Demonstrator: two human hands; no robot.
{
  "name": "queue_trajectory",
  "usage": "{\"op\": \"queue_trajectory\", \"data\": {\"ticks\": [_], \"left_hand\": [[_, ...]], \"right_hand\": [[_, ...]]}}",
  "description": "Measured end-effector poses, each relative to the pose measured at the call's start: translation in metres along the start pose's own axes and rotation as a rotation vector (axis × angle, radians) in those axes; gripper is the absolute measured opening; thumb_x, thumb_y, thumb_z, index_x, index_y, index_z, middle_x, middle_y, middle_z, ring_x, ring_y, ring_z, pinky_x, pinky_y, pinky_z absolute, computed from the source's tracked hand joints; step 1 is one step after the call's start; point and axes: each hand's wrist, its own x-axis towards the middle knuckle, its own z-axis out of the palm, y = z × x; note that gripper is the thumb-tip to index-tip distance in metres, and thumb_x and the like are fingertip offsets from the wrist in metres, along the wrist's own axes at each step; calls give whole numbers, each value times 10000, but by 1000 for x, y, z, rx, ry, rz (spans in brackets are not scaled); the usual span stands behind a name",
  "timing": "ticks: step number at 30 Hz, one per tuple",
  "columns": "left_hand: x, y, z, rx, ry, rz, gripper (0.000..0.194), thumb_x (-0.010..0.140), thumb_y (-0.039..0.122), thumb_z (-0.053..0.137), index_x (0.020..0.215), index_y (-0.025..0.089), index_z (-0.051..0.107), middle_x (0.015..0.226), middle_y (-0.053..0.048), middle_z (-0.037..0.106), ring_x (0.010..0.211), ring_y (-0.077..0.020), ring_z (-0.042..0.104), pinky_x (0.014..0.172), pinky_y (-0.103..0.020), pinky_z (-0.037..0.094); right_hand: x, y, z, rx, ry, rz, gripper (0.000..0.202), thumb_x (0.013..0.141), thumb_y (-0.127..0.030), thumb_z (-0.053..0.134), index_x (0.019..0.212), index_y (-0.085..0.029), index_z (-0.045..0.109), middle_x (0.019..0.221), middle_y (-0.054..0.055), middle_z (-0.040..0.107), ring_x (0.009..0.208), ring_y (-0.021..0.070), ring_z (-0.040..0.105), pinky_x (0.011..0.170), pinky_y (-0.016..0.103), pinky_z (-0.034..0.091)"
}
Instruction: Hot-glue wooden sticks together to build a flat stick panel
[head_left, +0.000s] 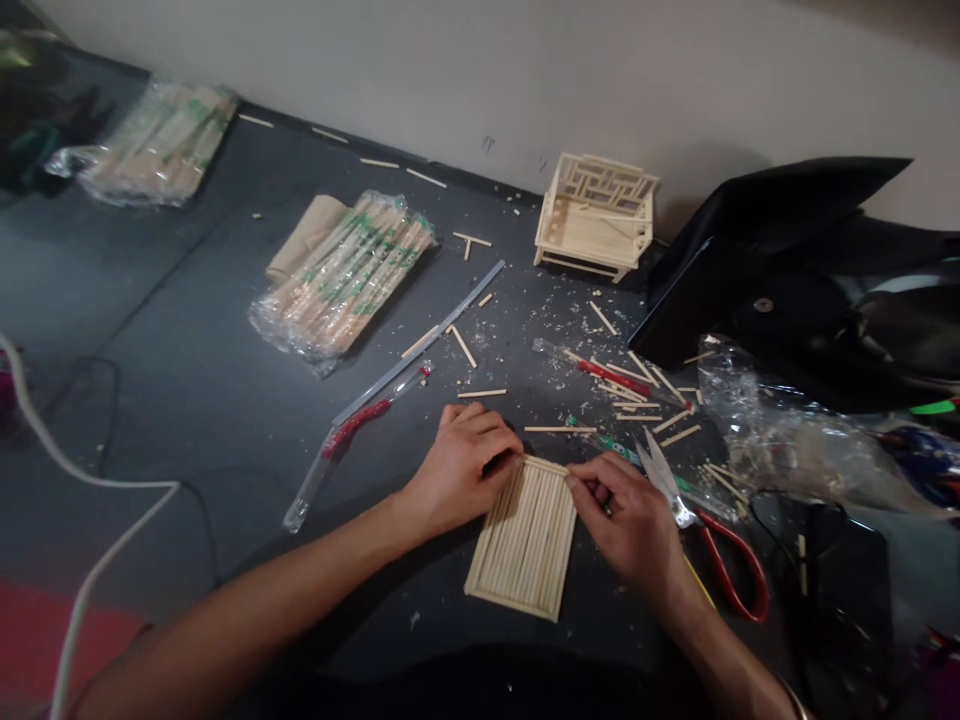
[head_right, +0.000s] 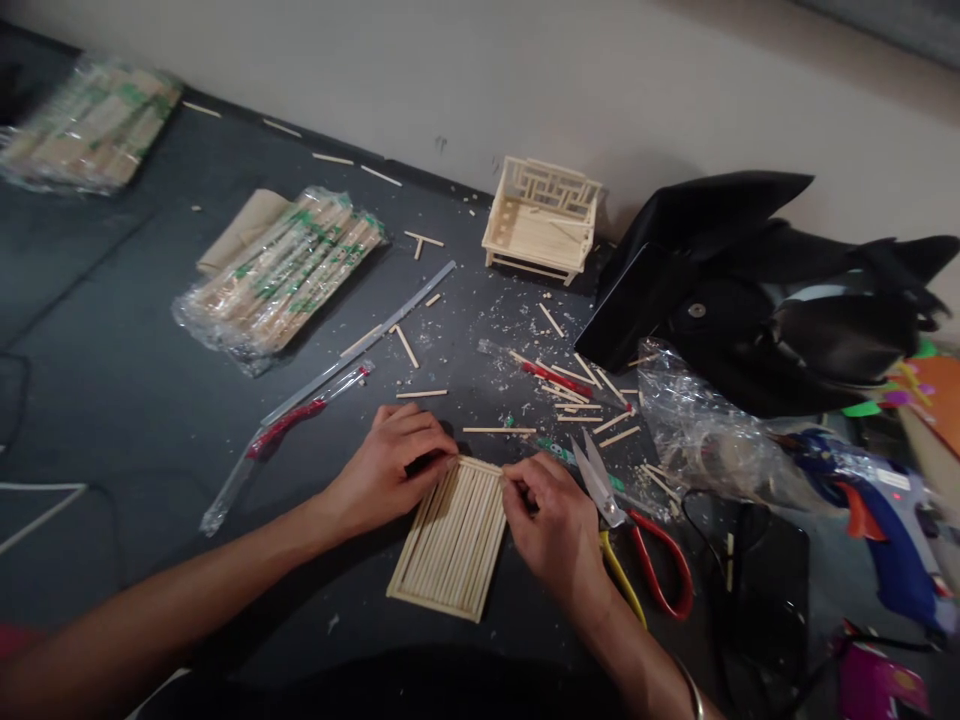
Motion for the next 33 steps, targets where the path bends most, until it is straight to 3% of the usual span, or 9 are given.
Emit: {"op": "queue_trajectory", "data": {"ticks": [3, 6, 9, 15, 21, 26, 30, 33], "left_hand": [[-1, 0, -3, -17, -14, -8, 74, 875, 186, 548, 876, 199, 621, 792, 10, 656, 801, -175, 556, 786, -353, 334], [-2, 0, -4, -19, -15, -20, 177, 830, 188, 530, 995, 193, 595, 786, 10, 642, 784, -179, 556, 776, -350, 349], [-2, 0, -4, 13, -23, -10, 189, 819, 185, 528, 992, 194, 601, 796, 1, 643, 797, -189, 550, 778, -355, 344], [0, 2, -1, 36, -11, -10, 82, 851, 168, 558, 805, 203, 616, 807, 4, 659, 801, -181, 537, 775, -353, 315], [1, 2, -1, 13, -12, -3, 120, 866, 158, 563, 772, 197, 627, 769, 8, 647, 787, -174, 534, 770, -346, 306], [1, -1, 0, 38, 8, 31, 65, 841, 179, 566, 811, 196, 621, 769, 10, 647, 782, -181, 544, 765, -354, 314], [1, -4, 0, -21, 82, 4, 132, 828, 200, 545, 937, 201, 620, 743, 24, 628, 723, -159, 563, 756, -340, 368], [0, -5, 0, -80, 148, -12, 147, 840, 206, 524, 947, 205, 624, 746, 25, 640, 690, -139, 578, 741, -315, 412]], "right_hand": [[0, 1, 1, -16, 18, 30, 210, 916, -263, 497, 775, -222, 646, 635, -10, 572, 560, 124, 535, 556, 244, 432], [-1, 2, 1, -21, 34, 42, 165, 898, -299, 532, 902, -217, 675, 645, -16, 579, 533, 126, 520, 529, 250, 432], [0, 4, 2, -25, 45, -1, 212, 915, -351, 551, 1008, -227, 695, 684, -8, 610, 542, 129, 535, 542, 255, 452], [0, 4, 6, -43, 35, -48, 213, 958, -319, 528, 908, -244, 720, 773, 24, 679, 642, 140, 622, 603, 259, 487], [0, 2, 9, -35, 86, -146, 207, 968, -249, 517, 862, -222, 691, 749, 19, 667, 727, 151, 651, 662, 254, 496], [1, 3, 9, -44, 55, -103, 215, 970, -286, 506, 874, -217, 686, 771, 25, 669, 683, 144, 637, 624, 255, 483], [9, -9, -7, 42, 178, -32, 182, 932, -320, 554, 972, -214, 696, 736, 15, 655, 641, 146, 615, 597, 268, 487], [-25, -14, -35, 262, 303, 59, 154, 935, -304, 573, 1011, -237, 688, 866, 38, 695, 722, 159, 642, 648, 291, 524]]}}
